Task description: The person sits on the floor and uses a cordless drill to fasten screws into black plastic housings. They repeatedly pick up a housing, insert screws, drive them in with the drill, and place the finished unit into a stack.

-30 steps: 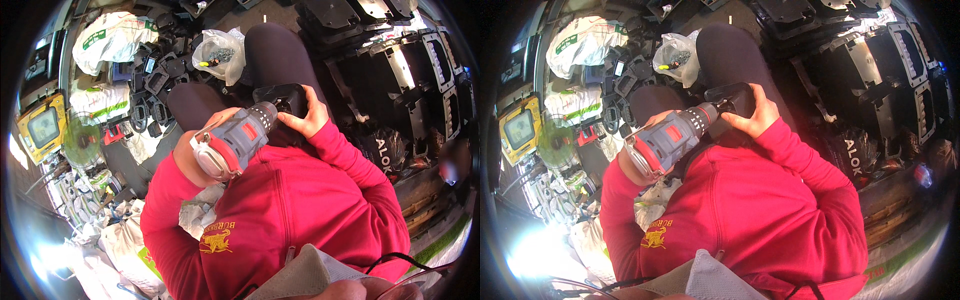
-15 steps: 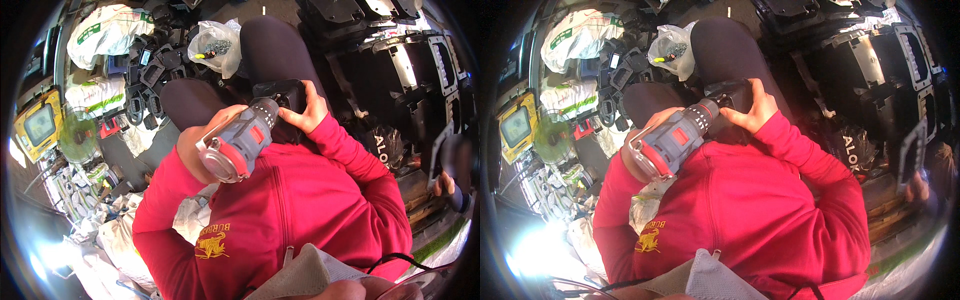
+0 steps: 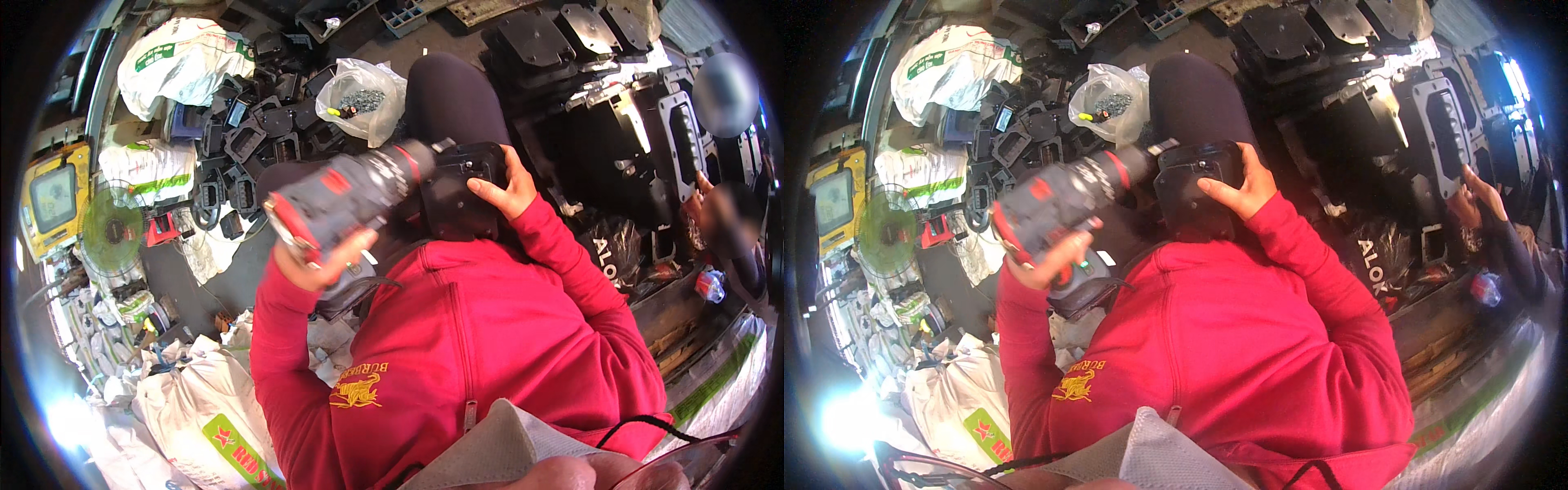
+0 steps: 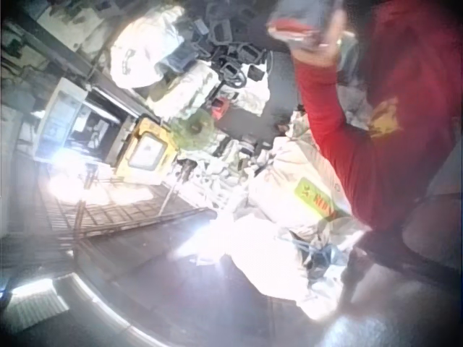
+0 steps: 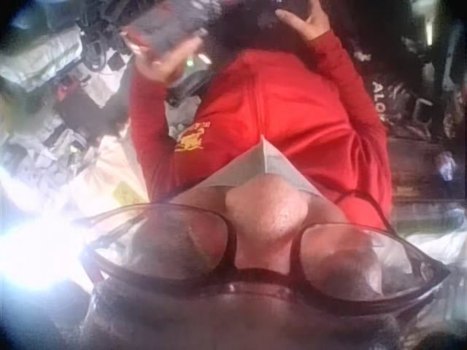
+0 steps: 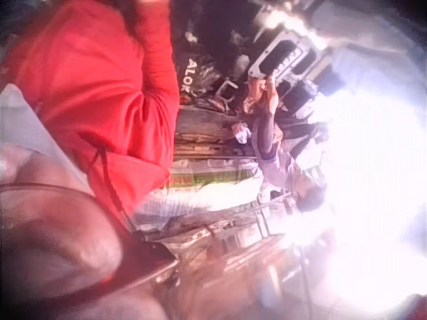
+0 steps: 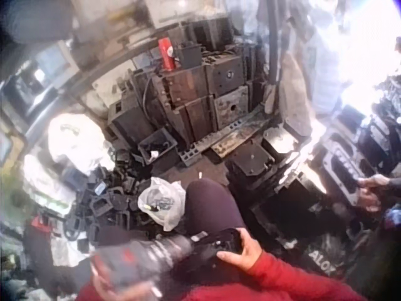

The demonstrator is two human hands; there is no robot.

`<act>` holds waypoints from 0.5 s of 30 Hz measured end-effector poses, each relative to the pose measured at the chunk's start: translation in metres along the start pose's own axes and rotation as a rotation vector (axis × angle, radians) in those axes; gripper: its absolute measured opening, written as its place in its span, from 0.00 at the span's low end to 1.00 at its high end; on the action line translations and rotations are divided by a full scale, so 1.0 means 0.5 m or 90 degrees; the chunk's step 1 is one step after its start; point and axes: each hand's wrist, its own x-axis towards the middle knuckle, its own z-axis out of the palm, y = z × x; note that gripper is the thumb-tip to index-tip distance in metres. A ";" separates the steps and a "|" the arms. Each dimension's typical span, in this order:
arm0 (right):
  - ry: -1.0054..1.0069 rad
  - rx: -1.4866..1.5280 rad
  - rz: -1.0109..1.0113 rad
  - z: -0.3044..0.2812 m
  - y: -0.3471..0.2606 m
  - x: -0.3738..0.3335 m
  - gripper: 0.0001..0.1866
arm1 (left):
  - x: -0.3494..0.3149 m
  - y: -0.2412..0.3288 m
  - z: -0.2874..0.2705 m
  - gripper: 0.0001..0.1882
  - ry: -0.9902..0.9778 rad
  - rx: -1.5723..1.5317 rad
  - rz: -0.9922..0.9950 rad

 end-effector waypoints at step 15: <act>0.080 -0.288 -0.108 -0.021 -0.071 -0.004 0.37 | 0.388 -0.365 -0.104 0.26 0.196 -0.124 -0.280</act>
